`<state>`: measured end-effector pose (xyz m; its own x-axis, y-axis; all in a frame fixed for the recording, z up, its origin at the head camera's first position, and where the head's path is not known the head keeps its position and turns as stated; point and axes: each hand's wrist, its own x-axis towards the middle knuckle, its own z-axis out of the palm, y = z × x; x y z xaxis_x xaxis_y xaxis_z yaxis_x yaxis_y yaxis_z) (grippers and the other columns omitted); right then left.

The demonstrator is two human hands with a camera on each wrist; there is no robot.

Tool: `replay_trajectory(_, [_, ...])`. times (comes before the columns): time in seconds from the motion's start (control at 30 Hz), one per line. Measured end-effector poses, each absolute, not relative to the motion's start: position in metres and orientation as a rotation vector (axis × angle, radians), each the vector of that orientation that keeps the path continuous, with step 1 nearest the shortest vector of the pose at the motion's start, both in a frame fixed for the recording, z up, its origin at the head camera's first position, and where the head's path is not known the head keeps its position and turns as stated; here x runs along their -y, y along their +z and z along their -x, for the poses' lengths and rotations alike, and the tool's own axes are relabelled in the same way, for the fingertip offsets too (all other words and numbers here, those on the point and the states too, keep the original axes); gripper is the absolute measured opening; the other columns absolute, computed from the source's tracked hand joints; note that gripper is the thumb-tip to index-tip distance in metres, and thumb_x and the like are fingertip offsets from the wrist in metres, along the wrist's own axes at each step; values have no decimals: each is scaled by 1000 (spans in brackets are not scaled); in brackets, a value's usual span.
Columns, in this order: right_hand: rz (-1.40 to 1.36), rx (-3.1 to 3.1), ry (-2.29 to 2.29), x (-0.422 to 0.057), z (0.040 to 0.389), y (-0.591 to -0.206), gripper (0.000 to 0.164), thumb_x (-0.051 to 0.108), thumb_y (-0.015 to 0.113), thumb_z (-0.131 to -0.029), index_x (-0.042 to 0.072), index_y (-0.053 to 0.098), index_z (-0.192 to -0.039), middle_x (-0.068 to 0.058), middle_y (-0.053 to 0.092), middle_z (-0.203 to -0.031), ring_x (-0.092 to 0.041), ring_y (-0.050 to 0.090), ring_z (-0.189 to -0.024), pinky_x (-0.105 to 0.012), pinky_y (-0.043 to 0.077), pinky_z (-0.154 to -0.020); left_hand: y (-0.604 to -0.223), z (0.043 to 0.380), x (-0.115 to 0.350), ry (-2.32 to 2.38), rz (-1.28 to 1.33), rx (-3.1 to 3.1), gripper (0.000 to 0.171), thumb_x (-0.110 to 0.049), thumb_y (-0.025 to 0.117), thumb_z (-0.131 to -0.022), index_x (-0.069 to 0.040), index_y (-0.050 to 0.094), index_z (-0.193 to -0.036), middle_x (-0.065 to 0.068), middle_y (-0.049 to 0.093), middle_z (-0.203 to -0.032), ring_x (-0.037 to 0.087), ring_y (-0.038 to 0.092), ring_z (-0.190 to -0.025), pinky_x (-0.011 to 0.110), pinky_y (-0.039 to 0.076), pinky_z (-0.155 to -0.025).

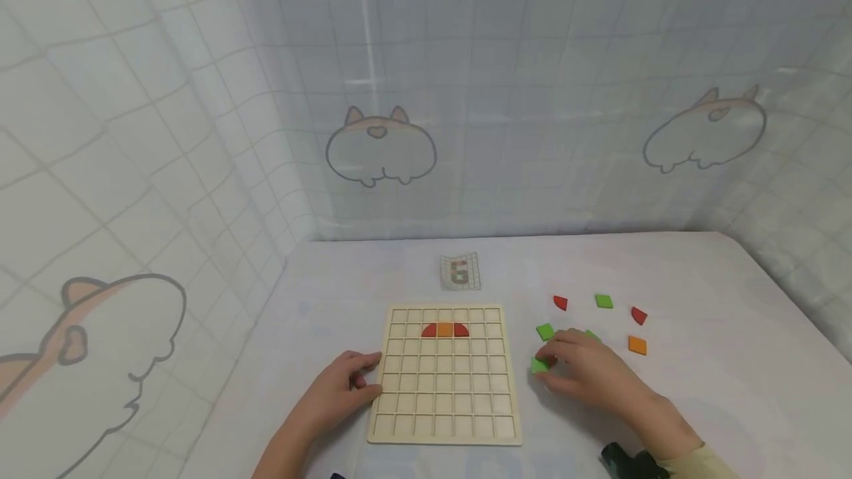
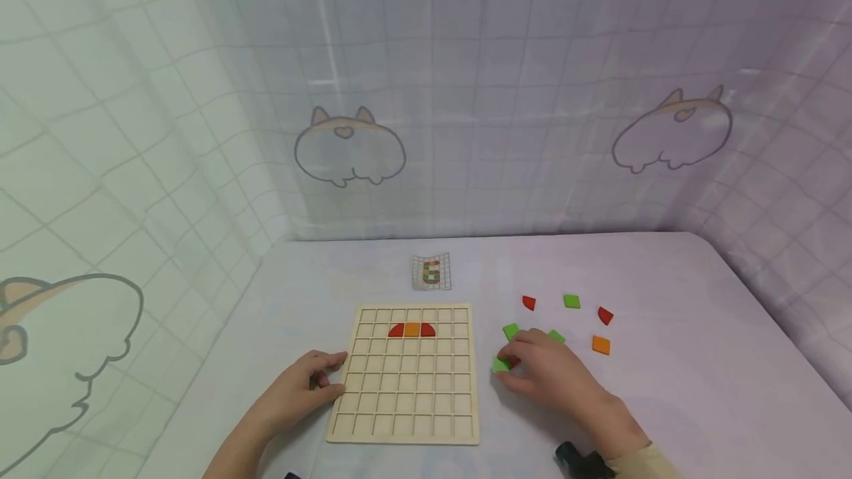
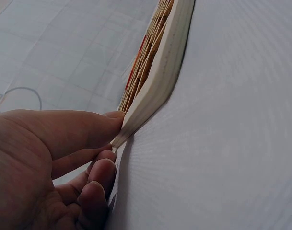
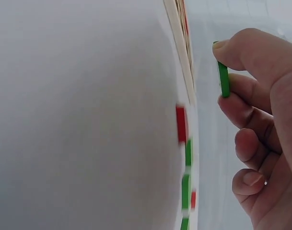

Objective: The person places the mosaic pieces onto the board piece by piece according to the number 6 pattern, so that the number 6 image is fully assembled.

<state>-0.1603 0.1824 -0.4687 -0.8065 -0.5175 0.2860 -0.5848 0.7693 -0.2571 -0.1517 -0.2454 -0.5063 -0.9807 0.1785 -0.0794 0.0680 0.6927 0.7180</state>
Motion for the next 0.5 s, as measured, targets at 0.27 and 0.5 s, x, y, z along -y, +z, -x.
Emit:
replay_trajectory(0.27, [-902, 2866, 454, -145, 175, -463, 23, 39, 82, -79, 25, 76, -96, 18, 58, -93, -4, 53, -86, -24, 50, -74, -508, 152, 245, 1162, -203, -2745, 56, -27, 82, -81, -10, 65, -131, -3, 55, -97, 13, 51, -78, 26, 42, -65])
replay_trajectory(0.5, [-969, 2829, 457, -119, 189, -461, 25, 38, 81, -81, 21, 76, -98, 13, 61, -96, -7, 57, -94, -29, 51, -81, -508, 152, 245, 1156, -197, -2758, 56, -27, 83, -81, -11, 65, -131, -3, 55, -98, 13, 51, -79, 26, 42, -65])
